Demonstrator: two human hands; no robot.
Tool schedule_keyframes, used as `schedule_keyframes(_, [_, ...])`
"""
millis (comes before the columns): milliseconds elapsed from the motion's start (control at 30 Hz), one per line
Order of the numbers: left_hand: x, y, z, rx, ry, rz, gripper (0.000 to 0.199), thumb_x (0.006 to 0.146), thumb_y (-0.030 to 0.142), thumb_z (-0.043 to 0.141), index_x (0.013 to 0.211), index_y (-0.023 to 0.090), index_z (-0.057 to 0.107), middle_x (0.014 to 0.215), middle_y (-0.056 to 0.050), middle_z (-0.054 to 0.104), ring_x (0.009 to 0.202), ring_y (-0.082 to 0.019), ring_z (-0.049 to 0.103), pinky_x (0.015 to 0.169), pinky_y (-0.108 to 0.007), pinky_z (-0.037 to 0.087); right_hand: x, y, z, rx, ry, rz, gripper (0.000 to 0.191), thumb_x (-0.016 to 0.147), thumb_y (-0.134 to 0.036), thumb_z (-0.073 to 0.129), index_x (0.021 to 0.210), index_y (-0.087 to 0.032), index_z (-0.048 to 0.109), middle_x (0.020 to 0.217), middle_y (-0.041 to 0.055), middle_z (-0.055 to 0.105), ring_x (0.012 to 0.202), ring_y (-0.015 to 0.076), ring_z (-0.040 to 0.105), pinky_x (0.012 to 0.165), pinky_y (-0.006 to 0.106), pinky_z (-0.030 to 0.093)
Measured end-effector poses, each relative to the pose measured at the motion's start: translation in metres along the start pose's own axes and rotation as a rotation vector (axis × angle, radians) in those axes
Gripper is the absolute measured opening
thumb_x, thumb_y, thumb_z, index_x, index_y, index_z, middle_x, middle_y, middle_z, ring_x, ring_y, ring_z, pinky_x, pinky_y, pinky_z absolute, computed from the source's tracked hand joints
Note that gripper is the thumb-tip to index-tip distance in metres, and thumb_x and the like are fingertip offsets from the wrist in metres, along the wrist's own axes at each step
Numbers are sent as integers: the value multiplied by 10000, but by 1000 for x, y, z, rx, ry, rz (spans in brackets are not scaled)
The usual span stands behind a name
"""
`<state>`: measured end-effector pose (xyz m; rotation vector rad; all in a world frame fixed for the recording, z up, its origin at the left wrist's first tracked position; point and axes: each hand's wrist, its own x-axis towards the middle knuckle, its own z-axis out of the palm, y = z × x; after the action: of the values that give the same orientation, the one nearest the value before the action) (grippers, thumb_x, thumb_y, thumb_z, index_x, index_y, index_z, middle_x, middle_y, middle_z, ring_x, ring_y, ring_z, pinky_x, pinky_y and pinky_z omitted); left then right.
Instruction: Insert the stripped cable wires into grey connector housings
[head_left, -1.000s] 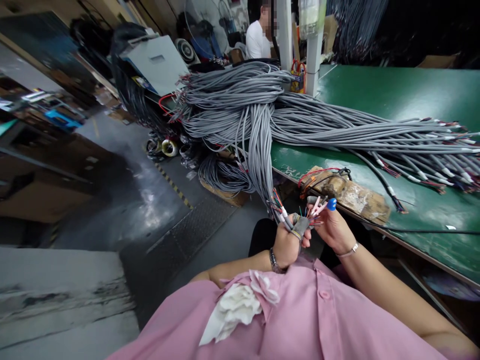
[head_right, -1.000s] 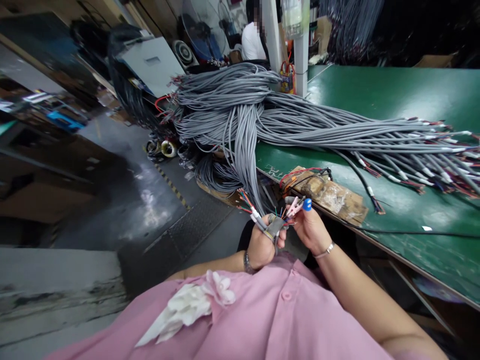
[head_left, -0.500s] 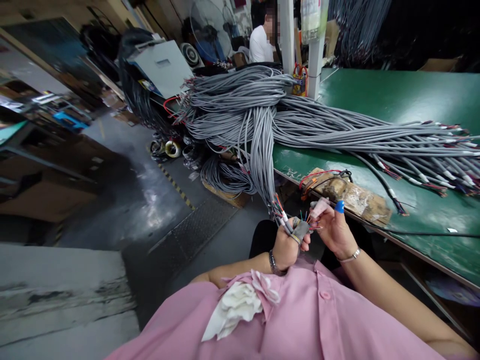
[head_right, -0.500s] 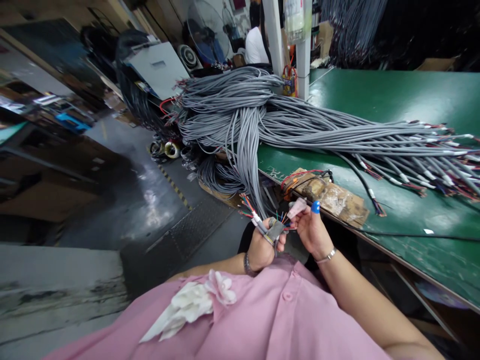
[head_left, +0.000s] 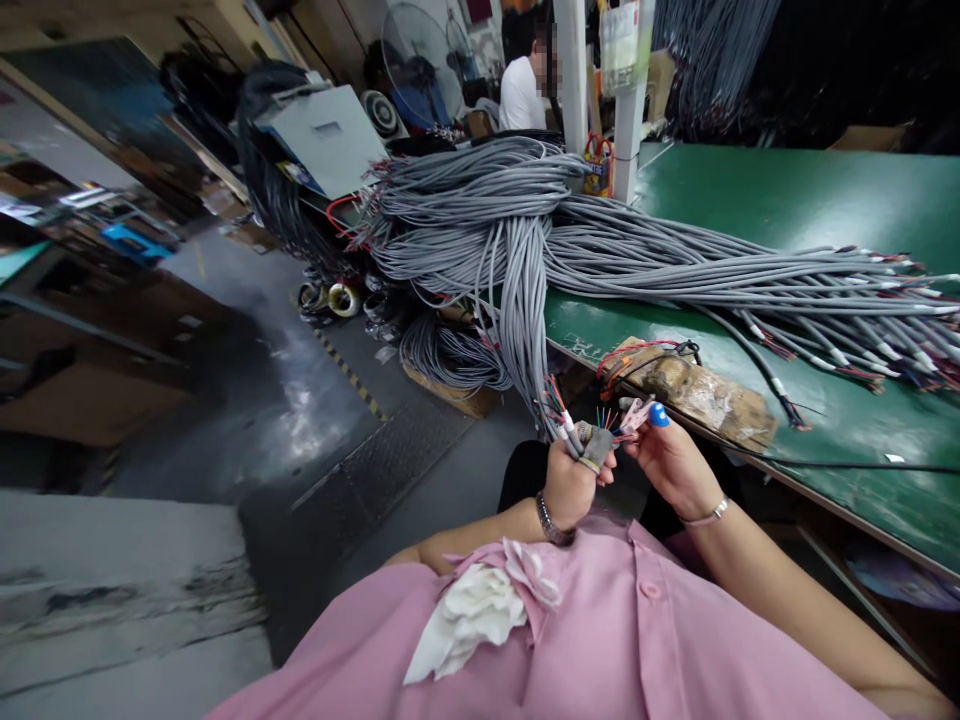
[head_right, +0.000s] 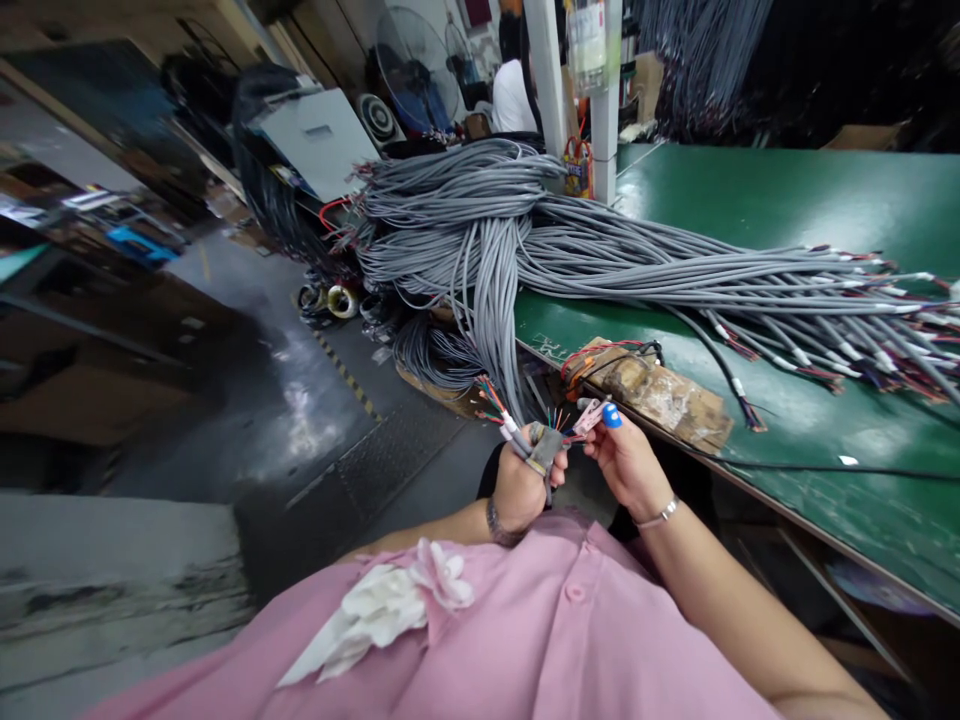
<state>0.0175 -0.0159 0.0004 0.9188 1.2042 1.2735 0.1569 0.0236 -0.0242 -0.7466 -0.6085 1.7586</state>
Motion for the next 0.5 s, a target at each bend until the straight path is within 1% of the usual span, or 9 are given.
schedule_keyframes(167, [0,-3,1,46,4,6,353,762,491,635,691,154,559,555,10,590,402,-64,504,387,-170,371,2,3,0,33,64,-36,211,770,-414,716,819,-209,700,755,5,668,663,126,572,617,254,462])
schedule_keyframes(367, [-2,-6,0,74,-32,-6,350,737,485,664,684,154,564,550,5,593,409,-67,507,402,-176,384,2,3,6,9,56,-75,212,770,-425,711,792,-214,699,782,20,675,657,142,568,586,273,453])
schedule_keyframes(500, [-4,-5,-3,87,-32,4,352,767,485,635,682,152,559,557,3,594,409,-65,507,403,-176,384,0,5,5,50,24,-50,233,797,-455,671,821,-224,686,778,14,656,668,138,558,592,265,463])
